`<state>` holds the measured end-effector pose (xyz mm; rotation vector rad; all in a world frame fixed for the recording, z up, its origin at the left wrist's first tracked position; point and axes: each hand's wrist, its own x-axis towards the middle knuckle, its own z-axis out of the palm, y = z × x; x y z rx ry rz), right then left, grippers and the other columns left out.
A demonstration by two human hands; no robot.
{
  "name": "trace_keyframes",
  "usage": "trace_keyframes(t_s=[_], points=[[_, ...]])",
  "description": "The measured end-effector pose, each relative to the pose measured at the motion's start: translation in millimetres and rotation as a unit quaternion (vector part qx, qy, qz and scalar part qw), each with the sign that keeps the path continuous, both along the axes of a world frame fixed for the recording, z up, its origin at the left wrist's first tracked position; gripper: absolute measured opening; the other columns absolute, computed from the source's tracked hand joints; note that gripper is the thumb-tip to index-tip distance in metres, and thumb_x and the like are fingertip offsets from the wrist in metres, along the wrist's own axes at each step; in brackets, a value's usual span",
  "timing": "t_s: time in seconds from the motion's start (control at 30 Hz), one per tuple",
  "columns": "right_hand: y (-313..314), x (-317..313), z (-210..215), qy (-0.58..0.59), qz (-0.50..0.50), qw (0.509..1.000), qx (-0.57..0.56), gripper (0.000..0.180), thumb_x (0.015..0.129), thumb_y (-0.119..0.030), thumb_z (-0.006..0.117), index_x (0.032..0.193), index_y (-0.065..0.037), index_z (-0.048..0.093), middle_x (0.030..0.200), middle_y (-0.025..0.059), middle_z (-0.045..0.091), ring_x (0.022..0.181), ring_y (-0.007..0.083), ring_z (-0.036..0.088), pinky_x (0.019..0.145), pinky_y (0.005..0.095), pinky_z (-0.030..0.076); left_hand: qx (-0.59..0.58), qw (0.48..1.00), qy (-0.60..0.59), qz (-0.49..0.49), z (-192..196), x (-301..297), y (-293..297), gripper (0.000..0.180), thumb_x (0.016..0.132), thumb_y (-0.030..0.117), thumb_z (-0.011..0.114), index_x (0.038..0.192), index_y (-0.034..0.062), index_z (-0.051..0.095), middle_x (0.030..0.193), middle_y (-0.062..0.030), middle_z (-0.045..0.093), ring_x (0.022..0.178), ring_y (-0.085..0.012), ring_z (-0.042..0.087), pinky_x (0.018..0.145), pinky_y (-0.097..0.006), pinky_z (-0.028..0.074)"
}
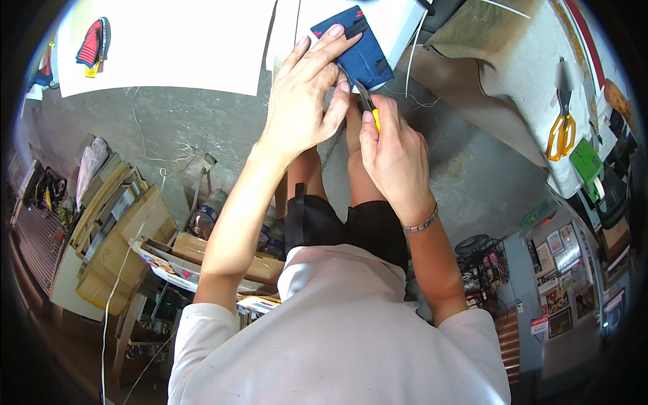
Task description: The person cuts a small rectangular piece of dark blue fabric using scissors, then uses a utility knife to trim edges and score lines. The person folds the fabric and continues trimming with the knife, then uses scissors again to refine the shape. The finished piece is held and inspected.
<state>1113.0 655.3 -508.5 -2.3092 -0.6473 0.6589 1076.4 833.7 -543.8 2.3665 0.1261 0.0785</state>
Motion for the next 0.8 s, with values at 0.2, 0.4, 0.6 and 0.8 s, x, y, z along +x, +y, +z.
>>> trace_keyframes(t_s=[0.2, 0.4, 0.6, 0.8], points=[[7.7, 7.1, 3.2, 0.021, 0.018, 0.998, -0.054, 0.023, 0.1, -0.012, 0.057, 0.12, 0.0, 0.056, 0.098, 0.0238, 0.07, 0.08, 0.0443, 0.069, 0.068, 0.0506, 0.055, -0.004, 1.0, -0.005, -0.009, -1.8, -0.1, 1.5, 0.009, 0.085, 0.007, 0.06, 0.087, -0.0009, 0.065, 0.145, -0.012, 0.06, 0.147, -0.0264, 0.045, 0.121, -0.049, 0.033], [8.3, 10.2, 5.7, 0.014, 0.033, 0.998, -0.059, 0.022, 0.099, -0.011, 0.058, 0.118, 0.001, 0.058, 0.1, 0.0221, 0.071, 0.085, 0.0426, 0.069, 0.071, 0.0498, 0.056, -0.035, 0.999, -0.004, -0.011, -2.7, -0.4, 2.8, 0.005, 0.084, 0.005, 0.059, 0.08, 0.0016, 0.059, 0.146, -0.0158, 0.059, 0.147, -0.0347, 0.044, 0.122, -0.054, 0.03], [8.4, 8.7, 5.3, 0.003, 0.038, 0.998, -0.053, 0.023, 0.099, -0.01, 0.058, 0.119, 0.0, 0.059, 0.101, 0.0213, 0.071, 0.085, 0.042, 0.07, 0.071, 0.049, 0.057, -0.03, 0.999, 0.0, -0.018, -3.3, -1.5, 3.4, 0.004, 0.085, 0.004, 0.059, 0.084, -0.0001, 0.06, 0.148, -0.016, 0.057, 0.148, -0.0332, 0.043, 0.122, -0.052, 0.03], [11.3, 7.5, 7.9, 0.013, 0.033, 0.997, -0.062, 0.023, 0.099, -0.01, 0.058, 0.119, 0.0, 0.059, 0.102, 0.0222, 0.071, 0.084, 0.0427, 0.069, 0.071, 0.0494, 0.056, -0.021, 0.999, -0.004, -0.023, -3.6, -2.0, 4.1, 0.006, 0.086, 0.003, 0.058, 0.087, -0.0013, 0.061, 0.148, -0.0163, 0.056, 0.148, -0.0322, 0.042, 0.122, -0.051, 0.031]])
